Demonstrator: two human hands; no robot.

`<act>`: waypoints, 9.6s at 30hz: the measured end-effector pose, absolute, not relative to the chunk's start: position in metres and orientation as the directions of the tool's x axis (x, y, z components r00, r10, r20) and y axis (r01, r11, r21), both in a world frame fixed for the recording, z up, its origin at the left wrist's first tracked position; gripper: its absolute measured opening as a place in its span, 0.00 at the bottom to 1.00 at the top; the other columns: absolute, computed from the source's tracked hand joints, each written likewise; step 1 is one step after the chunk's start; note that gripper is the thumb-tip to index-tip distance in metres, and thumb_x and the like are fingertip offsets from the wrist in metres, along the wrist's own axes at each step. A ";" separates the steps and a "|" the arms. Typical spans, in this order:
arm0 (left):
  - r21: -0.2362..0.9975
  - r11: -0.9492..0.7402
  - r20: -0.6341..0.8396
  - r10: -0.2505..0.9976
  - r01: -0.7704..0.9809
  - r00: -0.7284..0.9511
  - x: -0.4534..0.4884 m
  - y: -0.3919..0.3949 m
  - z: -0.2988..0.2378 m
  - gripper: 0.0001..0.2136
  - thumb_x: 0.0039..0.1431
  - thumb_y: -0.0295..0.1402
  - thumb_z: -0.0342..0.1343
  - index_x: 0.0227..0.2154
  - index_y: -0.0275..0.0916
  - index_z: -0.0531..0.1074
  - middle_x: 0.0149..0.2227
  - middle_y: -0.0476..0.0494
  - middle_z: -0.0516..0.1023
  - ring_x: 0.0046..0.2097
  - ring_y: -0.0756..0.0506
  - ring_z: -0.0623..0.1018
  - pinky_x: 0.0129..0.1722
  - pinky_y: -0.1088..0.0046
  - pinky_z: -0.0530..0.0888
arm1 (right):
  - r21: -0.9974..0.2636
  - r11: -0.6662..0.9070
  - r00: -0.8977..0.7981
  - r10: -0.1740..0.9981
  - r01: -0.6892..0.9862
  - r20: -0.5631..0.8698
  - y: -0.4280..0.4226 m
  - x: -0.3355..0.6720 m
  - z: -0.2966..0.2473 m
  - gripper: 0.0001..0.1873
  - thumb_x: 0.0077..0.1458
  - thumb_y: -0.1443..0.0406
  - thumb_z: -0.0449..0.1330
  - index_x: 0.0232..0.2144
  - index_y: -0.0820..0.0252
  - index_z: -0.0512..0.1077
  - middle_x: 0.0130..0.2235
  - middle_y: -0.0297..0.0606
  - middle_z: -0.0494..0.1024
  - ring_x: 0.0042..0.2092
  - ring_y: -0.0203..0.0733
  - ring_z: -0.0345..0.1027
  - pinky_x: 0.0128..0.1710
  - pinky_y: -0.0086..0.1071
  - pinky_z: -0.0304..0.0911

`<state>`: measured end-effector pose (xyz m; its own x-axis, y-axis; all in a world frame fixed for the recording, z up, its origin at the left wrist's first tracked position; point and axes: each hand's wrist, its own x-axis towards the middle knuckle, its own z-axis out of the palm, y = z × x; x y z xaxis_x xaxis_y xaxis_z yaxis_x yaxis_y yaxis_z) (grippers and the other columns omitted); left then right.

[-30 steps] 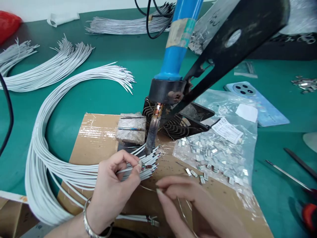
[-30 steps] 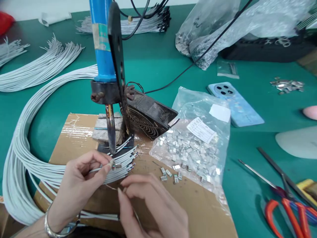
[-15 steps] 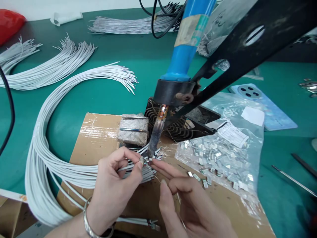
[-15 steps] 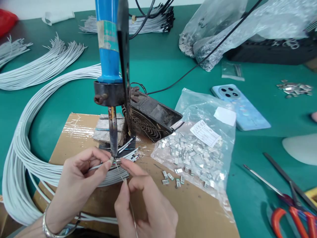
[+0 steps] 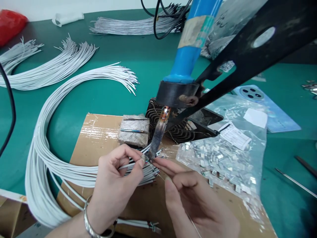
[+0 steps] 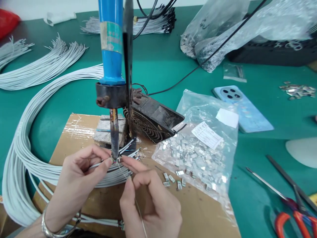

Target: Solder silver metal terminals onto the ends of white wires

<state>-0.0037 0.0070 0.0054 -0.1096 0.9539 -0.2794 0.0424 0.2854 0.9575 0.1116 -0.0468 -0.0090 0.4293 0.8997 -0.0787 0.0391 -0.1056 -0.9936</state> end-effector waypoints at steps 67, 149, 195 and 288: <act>0.968 0.217 -0.201 0.971 0.125 -0.133 -0.005 0.006 0.012 0.05 0.50 0.24 0.63 0.22 0.38 0.74 0.28 0.47 0.83 0.28 0.52 0.78 0.26 0.82 0.71 | -0.997 -0.068 0.416 0.908 0.037 -0.047 -0.044 0.113 -0.005 0.11 0.60 0.66 0.64 0.25 0.53 0.70 0.46 0.34 0.86 0.46 0.40 0.80 0.45 0.27 0.71; 0.966 0.172 -0.157 0.983 0.192 -0.092 -0.007 0.004 0.010 0.05 0.51 0.25 0.62 0.23 0.39 0.74 0.28 0.47 0.83 0.27 0.51 0.76 0.23 0.81 0.68 | -0.999 -0.009 0.423 0.906 0.053 0.015 -0.042 0.114 -0.009 0.10 0.58 0.69 0.65 0.25 0.55 0.72 0.42 0.31 0.86 0.39 0.32 0.81 0.38 0.20 0.70; 0.974 0.158 -0.156 0.987 0.159 -0.028 -0.009 0.004 0.010 0.06 0.55 0.24 0.63 0.24 0.37 0.76 0.32 0.46 0.82 0.32 0.52 0.80 0.30 0.84 0.73 | -0.996 0.003 0.415 0.909 0.089 0.040 -0.041 0.118 -0.012 0.10 0.57 0.69 0.67 0.25 0.55 0.73 0.41 0.34 0.87 0.39 0.36 0.81 0.39 0.25 0.71; 0.985 0.116 -0.113 0.993 0.130 -0.036 -0.010 0.003 0.006 0.06 0.56 0.24 0.63 0.25 0.37 0.77 0.33 0.46 0.83 0.33 0.52 0.81 0.32 0.85 0.76 | -0.995 0.068 0.432 0.897 0.074 0.094 -0.041 0.114 -0.018 0.08 0.57 0.69 0.68 0.27 0.55 0.76 0.41 0.34 0.87 0.38 0.37 0.81 0.42 0.28 0.74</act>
